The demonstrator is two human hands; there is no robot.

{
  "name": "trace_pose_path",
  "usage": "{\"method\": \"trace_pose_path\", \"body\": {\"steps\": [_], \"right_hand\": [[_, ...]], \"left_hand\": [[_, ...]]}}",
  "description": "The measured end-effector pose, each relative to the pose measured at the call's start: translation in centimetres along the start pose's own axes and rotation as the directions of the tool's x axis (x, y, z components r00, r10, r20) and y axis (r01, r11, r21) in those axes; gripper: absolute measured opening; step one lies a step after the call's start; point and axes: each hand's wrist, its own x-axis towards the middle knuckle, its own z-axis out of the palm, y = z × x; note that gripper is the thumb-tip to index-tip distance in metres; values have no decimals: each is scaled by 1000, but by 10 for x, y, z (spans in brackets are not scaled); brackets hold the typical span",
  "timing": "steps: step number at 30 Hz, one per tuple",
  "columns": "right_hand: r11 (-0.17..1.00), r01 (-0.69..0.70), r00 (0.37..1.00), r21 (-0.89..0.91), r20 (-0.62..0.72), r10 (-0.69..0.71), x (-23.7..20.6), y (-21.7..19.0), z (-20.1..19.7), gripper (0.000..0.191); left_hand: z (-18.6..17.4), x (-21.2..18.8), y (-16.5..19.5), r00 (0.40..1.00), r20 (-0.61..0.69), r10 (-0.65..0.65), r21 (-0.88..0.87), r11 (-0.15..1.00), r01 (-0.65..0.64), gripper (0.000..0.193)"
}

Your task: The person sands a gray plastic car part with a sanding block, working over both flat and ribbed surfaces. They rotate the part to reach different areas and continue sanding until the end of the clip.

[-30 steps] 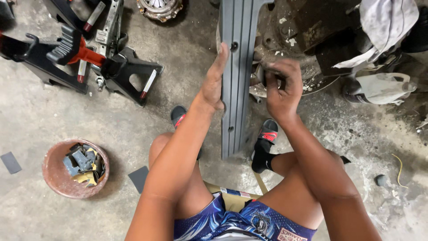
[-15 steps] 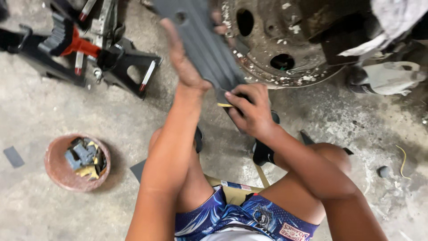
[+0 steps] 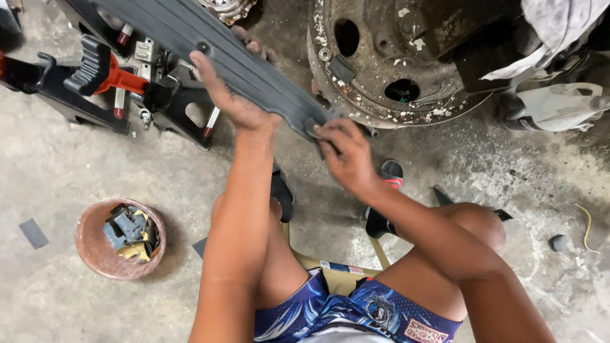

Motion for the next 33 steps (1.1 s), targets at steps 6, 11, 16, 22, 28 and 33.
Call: {"method": "trace_pose_path", "body": {"steps": [6,11,16,22,28,33], "right_hand": [[993,-18,993,-118,-114,4,12,9,-12,28],[987,116,993,-115,12,-115,9,0,-9,36],[961,67,980,-267,-161,-113,31,16,-43,31],[807,516,849,-287,46,-527,13,3,-49,38],[919,278,932,-279,-154,-329,21,-5,-61,48],[865,423,891,-271,-51,-451,18,-4,-61,51]], "left_hand": [[0,8,18,971,217,-97,-221,964,146,68],[8,2,-5,970,221,-106,-275,947,166,67],[5,8,0,887,348,-302,-212,897,389,74],[11,3,-8,846,316,-430,-94,873,479,79],[23,-25,-35,662,375,-648,-12,711,703,83],[31,-45,-47,612,386,-690,25,671,741,85]]}}
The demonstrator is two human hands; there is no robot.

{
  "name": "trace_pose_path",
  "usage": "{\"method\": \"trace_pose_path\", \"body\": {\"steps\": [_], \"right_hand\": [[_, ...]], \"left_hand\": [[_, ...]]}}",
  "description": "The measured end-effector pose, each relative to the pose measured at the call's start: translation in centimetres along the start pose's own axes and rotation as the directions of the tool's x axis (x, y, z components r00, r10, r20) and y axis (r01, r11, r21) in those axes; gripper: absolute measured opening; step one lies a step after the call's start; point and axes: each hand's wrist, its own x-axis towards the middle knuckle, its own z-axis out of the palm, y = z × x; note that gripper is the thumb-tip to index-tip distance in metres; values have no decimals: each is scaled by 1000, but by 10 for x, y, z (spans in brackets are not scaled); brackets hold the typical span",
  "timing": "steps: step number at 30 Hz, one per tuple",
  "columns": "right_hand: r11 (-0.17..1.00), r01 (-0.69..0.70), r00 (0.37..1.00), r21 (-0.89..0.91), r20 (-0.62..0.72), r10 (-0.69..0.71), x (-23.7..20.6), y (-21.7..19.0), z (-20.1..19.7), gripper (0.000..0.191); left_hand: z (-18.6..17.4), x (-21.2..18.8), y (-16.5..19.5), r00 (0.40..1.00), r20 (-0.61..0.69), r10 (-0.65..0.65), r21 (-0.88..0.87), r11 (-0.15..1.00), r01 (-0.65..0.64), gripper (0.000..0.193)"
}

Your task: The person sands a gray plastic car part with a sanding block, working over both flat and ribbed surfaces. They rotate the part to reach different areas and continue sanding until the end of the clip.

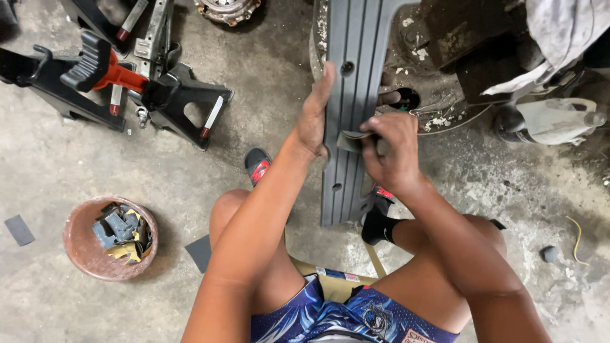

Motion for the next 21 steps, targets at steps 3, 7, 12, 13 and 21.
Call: {"method": "trace_pose_path", "body": {"steps": [3,7,12,13,21], "right_hand": [[993,21,997,-114,-69,-29,-3,1,0,52],[986,38,988,-162,151,-13,-9,7,-2,58],[982,13,921,-189,384,62,-35,-9,12,63],[986,-4,890,-165,449,79,-37,-13,16,70],[901,-144,913,-410,296,281,-1,36,-18,97]], "left_hand": [[0,-1,-4,989,111,-95,-55,993,102,89],[3,5,-3,998,23,-64,-33,997,65,91],[6,10,2,995,99,19,112,993,-30,93],[3,9,2,996,84,10,98,995,-18,95],[-45,4,-47,972,-25,-233,395,891,224,72]]}}
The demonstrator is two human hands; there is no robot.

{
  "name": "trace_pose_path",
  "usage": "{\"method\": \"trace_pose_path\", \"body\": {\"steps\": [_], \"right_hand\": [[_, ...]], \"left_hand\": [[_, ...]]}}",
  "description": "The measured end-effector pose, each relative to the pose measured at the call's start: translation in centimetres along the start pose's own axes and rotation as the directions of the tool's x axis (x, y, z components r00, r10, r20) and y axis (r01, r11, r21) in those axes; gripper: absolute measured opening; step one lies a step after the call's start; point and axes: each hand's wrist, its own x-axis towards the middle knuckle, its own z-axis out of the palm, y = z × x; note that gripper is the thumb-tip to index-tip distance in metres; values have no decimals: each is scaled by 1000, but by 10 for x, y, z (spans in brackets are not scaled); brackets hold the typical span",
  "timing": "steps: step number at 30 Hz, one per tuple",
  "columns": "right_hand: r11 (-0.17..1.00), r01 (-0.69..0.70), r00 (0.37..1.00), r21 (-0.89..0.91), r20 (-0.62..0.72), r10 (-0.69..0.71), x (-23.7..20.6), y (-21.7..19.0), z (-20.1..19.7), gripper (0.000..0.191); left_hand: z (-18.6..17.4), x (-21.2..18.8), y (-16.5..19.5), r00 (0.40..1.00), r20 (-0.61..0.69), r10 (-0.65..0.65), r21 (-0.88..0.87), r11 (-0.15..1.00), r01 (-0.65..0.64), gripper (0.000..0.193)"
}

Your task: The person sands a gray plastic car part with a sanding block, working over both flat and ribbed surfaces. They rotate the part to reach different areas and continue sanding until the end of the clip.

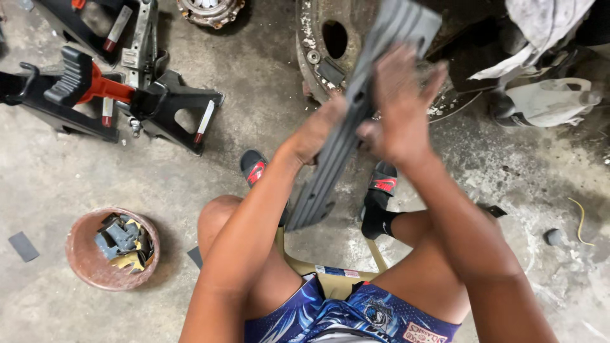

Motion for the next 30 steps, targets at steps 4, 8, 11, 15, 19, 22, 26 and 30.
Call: {"method": "trace_pose_path", "body": {"steps": [4,8,11,15,19,22,26,30], "right_hand": [[987,-63,994,149,-79,75,-1,6,-5,92],[992,105,993,-76,-43,-109,1,7,-4,94],[919,-214,937,331,-195,288,8,21,-9,100],[960,-96,957,264,-241,162,0,26,-9,91],[958,-160,959,238,-192,208,-9,18,-10,95],[941,-160,950,299,-211,229,-2,13,-16,97],[1000,19,999,-3,-31,-19,4,15,-20,99],[959,-110,977,260,-148,152,-1,28,-13,95]], "left_hand": [[10,4,-8,995,-50,85,71,994,-81,52],[14,2,8,998,41,48,-55,997,-45,54],[24,4,15,993,102,65,-4,998,-65,57],[28,3,14,997,79,3,-35,999,0,61],[26,5,7,992,127,-1,-61,998,9,63],[27,9,1,994,106,16,-3,1000,-15,61],[32,8,4,999,-4,-37,54,998,37,58],[38,2,17,999,39,17,214,976,-25,58]]}}
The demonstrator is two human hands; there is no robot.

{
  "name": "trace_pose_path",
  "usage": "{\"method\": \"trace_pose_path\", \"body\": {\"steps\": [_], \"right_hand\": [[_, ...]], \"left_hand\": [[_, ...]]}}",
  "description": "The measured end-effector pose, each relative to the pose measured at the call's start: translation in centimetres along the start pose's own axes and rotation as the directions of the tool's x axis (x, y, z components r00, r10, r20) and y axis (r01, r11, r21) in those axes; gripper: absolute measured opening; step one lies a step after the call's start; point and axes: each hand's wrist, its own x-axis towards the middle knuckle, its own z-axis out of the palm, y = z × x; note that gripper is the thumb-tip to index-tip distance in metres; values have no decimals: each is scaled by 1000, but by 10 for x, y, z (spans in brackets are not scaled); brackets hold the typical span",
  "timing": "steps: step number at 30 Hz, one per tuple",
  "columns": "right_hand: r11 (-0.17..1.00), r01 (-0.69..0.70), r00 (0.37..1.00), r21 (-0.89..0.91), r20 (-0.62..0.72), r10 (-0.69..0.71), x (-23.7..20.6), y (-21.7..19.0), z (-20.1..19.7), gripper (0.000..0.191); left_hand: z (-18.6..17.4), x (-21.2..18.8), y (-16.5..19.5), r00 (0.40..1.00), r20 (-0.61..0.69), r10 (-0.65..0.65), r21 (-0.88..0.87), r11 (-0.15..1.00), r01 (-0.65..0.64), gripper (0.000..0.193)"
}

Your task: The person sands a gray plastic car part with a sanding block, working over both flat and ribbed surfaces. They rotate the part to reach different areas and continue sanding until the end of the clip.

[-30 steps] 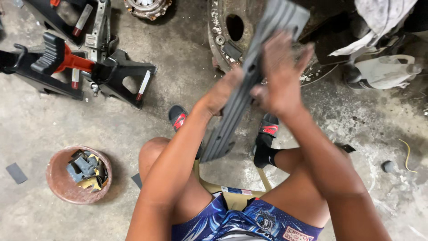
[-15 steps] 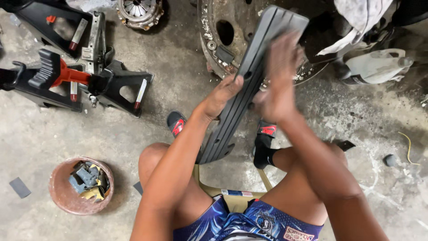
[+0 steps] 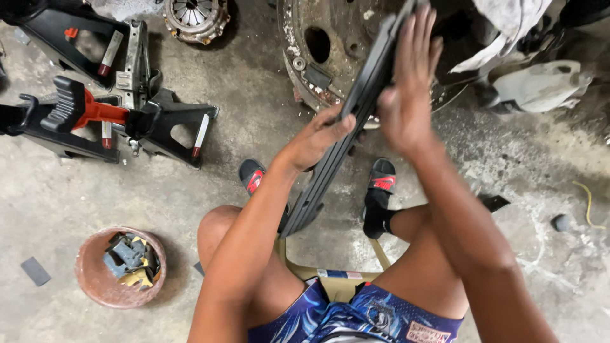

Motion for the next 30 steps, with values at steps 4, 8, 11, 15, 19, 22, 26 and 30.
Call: {"method": "trace_pose_path", "body": {"steps": [4,8,11,15,19,22,26,30], "right_hand": [[960,234,969,-153,120,-217,-3,7,6,89],[999,43,999,-12,-28,-43,-4,-2,7,94],[981,181,983,-75,25,-180,-10,-10,9,95],[985,94,985,-146,156,-71,-12,-9,12,100],[994,42,988,-98,154,-26,-20,-36,21,104],[993,113,916,-15,390,-98,-43,-77,37,104],[958,199,923,-205,369,-112,-44,-61,52,106],[993,115,991,-23,-66,-116,-24,-7,38,81]], "left_hand": [[-4,-2,13,1000,3,-13,-111,994,14,61],[-10,-4,3,1000,-20,-3,111,994,5,59],[-17,-3,-16,995,-59,-84,-23,996,83,55],[-26,-1,-36,987,-44,152,107,983,-147,66],[-21,2,-32,977,-209,52,-77,995,-69,71],[-23,-3,-8,976,-196,89,-327,933,-151,83],[-26,-2,8,987,-82,139,-388,908,-160,90],[-8,9,-27,998,12,58,-211,976,-54,90]]}}
